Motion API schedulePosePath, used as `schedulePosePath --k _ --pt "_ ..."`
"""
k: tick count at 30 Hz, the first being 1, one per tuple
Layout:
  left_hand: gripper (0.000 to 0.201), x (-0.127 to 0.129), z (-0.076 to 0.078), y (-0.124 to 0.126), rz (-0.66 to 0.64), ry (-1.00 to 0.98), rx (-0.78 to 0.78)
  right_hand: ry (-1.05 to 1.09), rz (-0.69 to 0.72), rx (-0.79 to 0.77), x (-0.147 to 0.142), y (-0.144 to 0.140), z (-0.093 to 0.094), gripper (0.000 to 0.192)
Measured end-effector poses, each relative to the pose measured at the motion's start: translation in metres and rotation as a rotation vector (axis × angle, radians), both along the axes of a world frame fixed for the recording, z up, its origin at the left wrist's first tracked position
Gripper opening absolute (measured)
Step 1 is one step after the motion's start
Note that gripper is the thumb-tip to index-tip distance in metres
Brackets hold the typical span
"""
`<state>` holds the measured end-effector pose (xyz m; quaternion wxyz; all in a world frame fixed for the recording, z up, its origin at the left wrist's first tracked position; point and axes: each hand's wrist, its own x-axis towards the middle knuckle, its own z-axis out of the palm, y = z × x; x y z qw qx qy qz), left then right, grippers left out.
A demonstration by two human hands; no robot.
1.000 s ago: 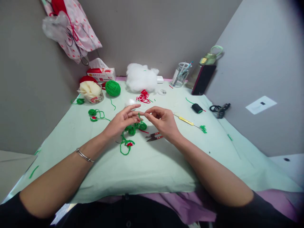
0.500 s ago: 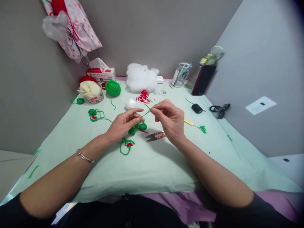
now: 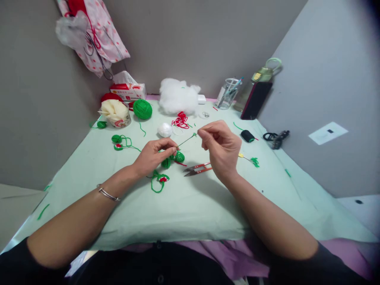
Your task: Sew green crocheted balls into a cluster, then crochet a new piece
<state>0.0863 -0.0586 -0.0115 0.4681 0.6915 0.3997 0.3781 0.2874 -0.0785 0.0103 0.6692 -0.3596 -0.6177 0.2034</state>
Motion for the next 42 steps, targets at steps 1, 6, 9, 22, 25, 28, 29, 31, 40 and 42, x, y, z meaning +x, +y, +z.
schedulePosePath --k 1,6,9,22,25,28,29,31,40,42 --pt "0.019 0.000 -0.001 0.000 -0.002 0.008 -0.006 0.030 -0.001 0.001 0.001 0.002 0.001 0.018" --pt "0.021 0.000 -0.002 -0.001 -0.001 0.031 -0.010 0.094 0.074 -0.159 0.004 0.009 0.001 0.026" --pt "0.026 0.001 -0.002 -0.001 0.065 0.024 0.039 0.152 0.198 -0.303 0.006 0.011 0.000 0.032" --pt "0.018 -0.008 0.000 0.011 0.046 0.245 0.085 0.142 0.144 -0.563 0.045 0.034 0.003 0.017" --pt "0.023 -0.006 -0.002 0.010 0.009 0.314 0.095 -0.220 0.209 -0.568 0.037 0.027 -0.004 0.020" --pt "0.026 -0.005 -0.004 0.011 0.012 0.274 0.095 -0.583 0.251 -0.481 0.025 0.017 -0.008 0.035" --pt "0.026 -0.006 -0.005 0.011 0.009 0.256 0.099 -0.678 0.255 -0.471 0.021 0.014 -0.009 0.034" --pt "0.027 -0.006 -0.007 0.011 -0.011 0.239 0.107 -0.843 0.264 -0.470 0.016 0.011 -0.013 0.026" --pt "0.030 -0.003 -0.009 0.006 -0.101 0.064 0.030 -0.750 0.282 -0.462 0.019 0.015 -0.009 0.023" --pt "0.026 -0.004 -0.006 0.006 -0.099 0.008 -0.019 -0.629 0.286 -0.482 0.021 0.015 -0.003 0.023"
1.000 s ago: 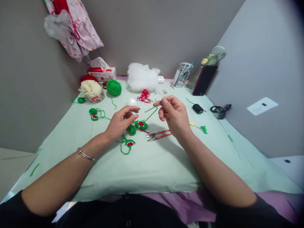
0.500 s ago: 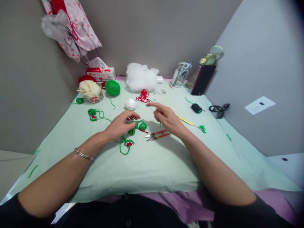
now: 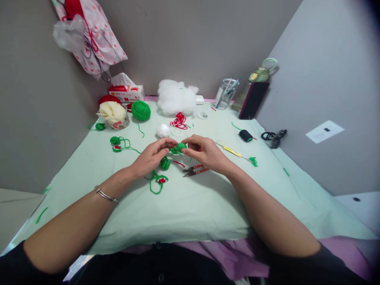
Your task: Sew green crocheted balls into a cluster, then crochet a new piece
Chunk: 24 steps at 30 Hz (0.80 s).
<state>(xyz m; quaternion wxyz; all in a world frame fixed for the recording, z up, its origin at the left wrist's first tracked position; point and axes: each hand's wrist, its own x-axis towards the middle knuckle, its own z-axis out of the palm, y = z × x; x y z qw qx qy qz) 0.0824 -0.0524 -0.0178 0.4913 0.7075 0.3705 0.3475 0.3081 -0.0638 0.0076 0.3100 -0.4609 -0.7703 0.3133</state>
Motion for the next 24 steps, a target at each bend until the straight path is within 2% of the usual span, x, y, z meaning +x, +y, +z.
schedulePosePath --k 4,7,12,17,24 --pt "0.029 -0.001 0.003 0.000 0.038 -0.031 -0.107 0.132 -0.034 -0.052 0.000 -0.001 0.005 0.027" --pt "0.033 0.000 0.003 -0.001 -0.015 -0.103 -0.199 0.198 -0.069 -0.059 0.000 -0.001 0.005 0.028" --pt "0.030 0.002 0.006 -0.004 -0.109 -0.140 -0.339 0.341 -0.238 -0.062 0.004 0.007 0.002 0.027" --pt "0.029 0.001 0.007 -0.005 -0.087 -0.166 -0.395 0.372 -0.340 -0.076 0.009 0.014 0.001 0.027" --pt "0.027 0.004 0.014 -0.007 -0.026 -0.223 -0.411 0.305 -0.255 -0.138 0.009 0.011 0.003 0.029"
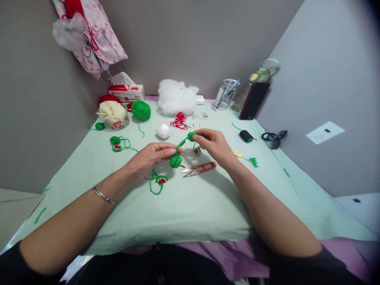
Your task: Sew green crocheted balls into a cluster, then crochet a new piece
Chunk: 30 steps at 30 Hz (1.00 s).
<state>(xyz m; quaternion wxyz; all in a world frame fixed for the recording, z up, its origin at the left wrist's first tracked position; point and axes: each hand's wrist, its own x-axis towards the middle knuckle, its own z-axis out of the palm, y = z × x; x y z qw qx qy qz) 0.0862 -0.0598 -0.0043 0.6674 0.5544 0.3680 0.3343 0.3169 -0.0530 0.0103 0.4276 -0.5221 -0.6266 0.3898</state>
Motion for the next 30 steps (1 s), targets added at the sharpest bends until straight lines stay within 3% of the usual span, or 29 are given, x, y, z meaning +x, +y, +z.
schedulePosePath --k 8,12,15,20,22,30 --pt "0.038 0.000 0.001 0.000 0.047 -0.003 -0.046 0.097 -0.101 0.027 0.002 0.004 -0.002 0.025" --pt "0.036 0.001 -0.001 -0.001 0.061 -0.008 -0.026 0.260 -0.028 0.042 0.002 0.001 0.002 0.025" --pt "0.032 0.002 0.000 -0.004 0.034 0.051 0.075 0.305 0.030 0.053 0.000 -0.004 0.006 0.028" --pt "0.024 0.003 0.004 -0.007 0.006 0.228 0.430 0.390 0.084 0.076 -0.005 -0.011 0.010 0.031" --pt "0.025 0.004 0.005 -0.008 0.005 0.225 0.484 0.381 0.068 0.072 -0.005 -0.010 0.010 0.030" --pt "0.035 0.004 0.001 -0.011 -0.055 0.090 0.147 0.286 -0.021 -0.053 0.005 0.005 -0.002 0.032"
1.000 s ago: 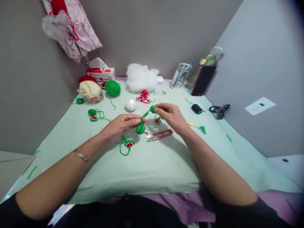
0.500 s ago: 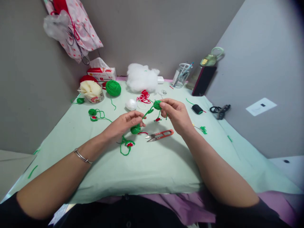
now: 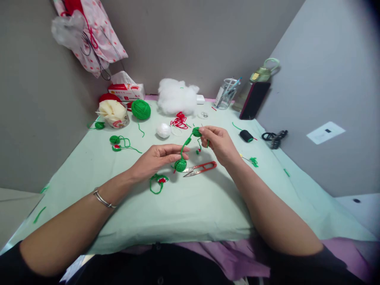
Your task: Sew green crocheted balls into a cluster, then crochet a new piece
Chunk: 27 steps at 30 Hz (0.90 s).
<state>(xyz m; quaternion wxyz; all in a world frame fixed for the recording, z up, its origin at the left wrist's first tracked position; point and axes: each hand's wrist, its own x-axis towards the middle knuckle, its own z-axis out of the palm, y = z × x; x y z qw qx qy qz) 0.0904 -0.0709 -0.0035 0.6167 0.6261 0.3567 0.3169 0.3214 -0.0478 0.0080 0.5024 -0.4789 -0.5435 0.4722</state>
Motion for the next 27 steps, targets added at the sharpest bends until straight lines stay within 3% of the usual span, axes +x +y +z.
schedulePosePath --k 5,10,15,20,23,27 --pt "0.030 0.000 -0.002 0.003 0.064 -0.081 -0.059 -0.084 0.081 -0.013 0.002 0.002 -0.004 0.033" --pt "0.029 0.002 -0.002 0.004 0.095 -0.084 -0.115 -0.098 0.056 0.019 0.000 -0.003 -0.002 0.024" --pt "0.032 0.002 -0.002 0.006 0.095 -0.105 -0.157 -0.077 0.070 0.088 -0.005 -0.011 0.005 0.044" --pt "0.031 0.001 -0.001 0.007 0.125 -0.148 -0.237 -0.031 0.106 0.087 -0.010 -0.015 0.007 0.045" --pt "0.030 0.000 -0.002 0.008 0.132 -0.165 -0.246 -0.031 0.098 0.117 -0.011 -0.015 0.006 0.055" --pt "0.028 0.000 -0.003 0.008 0.111 -0.189 -0.245 -0.043 0.203 0.114 -0.010 -0.014 0.005 0.027"
